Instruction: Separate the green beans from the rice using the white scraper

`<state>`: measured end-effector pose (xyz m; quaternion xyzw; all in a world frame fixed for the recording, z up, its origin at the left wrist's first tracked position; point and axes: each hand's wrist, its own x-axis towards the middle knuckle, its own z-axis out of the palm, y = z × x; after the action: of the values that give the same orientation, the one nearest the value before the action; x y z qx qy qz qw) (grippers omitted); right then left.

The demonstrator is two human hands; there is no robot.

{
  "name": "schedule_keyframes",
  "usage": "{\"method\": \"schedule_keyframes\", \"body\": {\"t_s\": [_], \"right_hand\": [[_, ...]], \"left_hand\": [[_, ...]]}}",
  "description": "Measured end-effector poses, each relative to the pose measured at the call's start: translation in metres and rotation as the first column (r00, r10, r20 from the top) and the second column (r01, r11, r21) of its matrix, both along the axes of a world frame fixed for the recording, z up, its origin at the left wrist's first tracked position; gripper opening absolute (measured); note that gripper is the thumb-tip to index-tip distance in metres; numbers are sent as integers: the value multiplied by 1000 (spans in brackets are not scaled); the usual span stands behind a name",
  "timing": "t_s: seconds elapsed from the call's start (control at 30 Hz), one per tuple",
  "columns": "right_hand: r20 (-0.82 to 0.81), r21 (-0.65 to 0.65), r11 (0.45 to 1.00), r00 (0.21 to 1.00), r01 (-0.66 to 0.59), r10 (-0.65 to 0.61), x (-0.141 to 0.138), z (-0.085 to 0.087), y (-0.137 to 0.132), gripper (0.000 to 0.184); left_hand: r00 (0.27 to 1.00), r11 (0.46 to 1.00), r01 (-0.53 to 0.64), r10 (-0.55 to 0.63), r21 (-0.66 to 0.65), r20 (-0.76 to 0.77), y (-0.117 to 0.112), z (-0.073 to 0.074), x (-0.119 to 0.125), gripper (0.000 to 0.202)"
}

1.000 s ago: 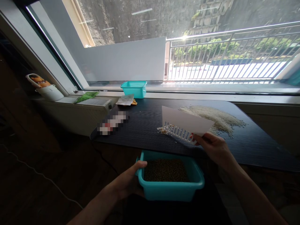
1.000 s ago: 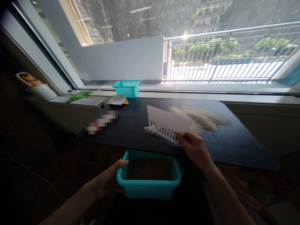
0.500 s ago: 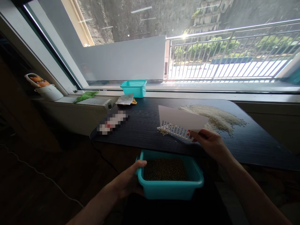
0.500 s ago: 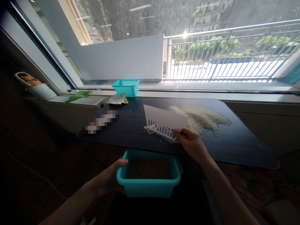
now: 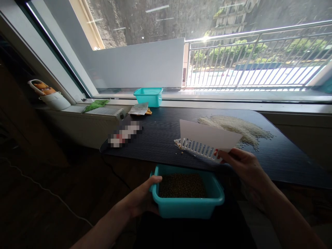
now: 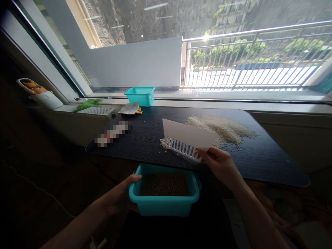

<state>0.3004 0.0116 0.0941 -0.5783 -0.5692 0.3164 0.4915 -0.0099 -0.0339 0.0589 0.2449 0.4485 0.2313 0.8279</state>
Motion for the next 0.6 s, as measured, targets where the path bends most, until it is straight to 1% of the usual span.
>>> {"method": "schedule_keyframes", "body": {"t_s": [0.1,0.23,0.4,0.6], "right_hand": [[-13,7,1000,1000,2,-2,0,0,-1,38],[-19,0,1000,1000,13,-13,1,-3,3,38],[-15,-8,1000,1000,-13,13,-1,-5,6,37],[-28,-2,999,999,-42,42,-4,1,4,37]], "left_hand": [[1000,1000,-18,18,-6,-10,-1,0,0,64],[1000,1000,-7,7,-1,-10,-1,1,0,64],[1000,1000,-3,3,6,-10,0,2,0,65],[1000,1000,1,-1,-1,-24,-1,3,0,67]]}}
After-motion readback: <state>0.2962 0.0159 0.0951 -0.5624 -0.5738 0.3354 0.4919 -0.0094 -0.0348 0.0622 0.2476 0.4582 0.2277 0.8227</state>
